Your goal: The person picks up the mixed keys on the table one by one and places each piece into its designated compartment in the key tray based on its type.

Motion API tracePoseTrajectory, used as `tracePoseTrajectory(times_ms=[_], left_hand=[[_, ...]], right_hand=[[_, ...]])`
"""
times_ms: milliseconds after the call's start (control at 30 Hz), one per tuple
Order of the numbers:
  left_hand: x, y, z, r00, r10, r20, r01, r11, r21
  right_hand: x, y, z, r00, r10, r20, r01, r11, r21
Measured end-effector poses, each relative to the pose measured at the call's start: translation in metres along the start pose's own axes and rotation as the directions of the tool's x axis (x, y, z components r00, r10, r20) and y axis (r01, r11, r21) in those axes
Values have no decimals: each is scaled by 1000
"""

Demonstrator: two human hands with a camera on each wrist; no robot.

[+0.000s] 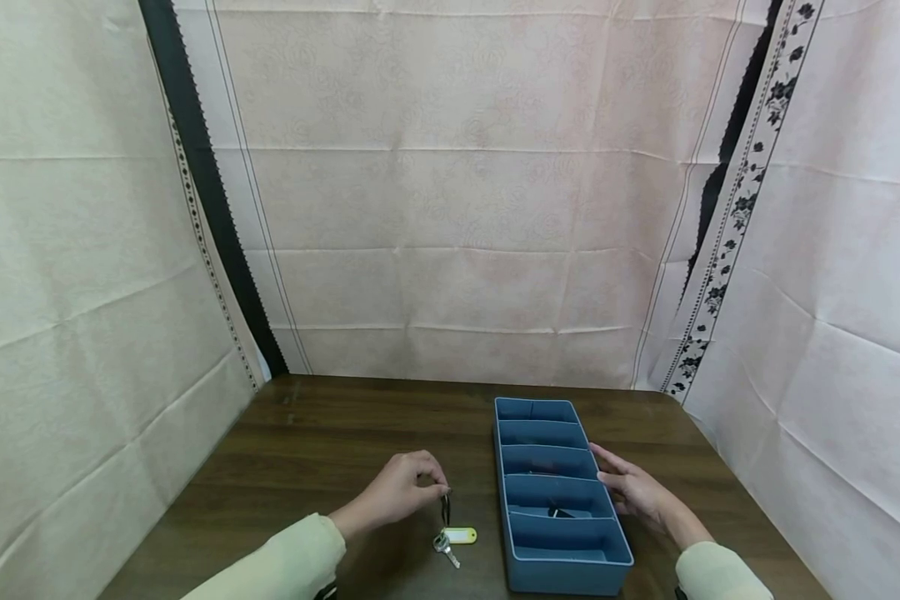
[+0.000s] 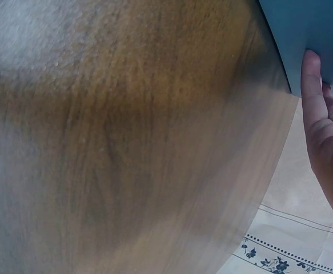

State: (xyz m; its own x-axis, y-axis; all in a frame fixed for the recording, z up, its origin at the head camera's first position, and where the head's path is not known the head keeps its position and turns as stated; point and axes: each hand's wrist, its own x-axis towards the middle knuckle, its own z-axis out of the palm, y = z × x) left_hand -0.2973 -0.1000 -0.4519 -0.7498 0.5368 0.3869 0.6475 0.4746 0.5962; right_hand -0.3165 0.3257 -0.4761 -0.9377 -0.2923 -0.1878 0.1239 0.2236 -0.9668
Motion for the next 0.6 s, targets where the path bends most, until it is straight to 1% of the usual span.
tracePoseTrajectory(times_ms=[233,400,600], left_hand=[[13,5,2,999,-40,4,40,999,-7],[21,11,2,997,-78,17,79,996,-47],[31,20,2,997,-79,19,80,994,-72]], right_hand=[[1,0,0,1000,6,-4,-6,1000,-9],[1,1,1,1000,8,-15,-8,1000,-9],[1,0,0,1000,0,1,0,1000,-9]])
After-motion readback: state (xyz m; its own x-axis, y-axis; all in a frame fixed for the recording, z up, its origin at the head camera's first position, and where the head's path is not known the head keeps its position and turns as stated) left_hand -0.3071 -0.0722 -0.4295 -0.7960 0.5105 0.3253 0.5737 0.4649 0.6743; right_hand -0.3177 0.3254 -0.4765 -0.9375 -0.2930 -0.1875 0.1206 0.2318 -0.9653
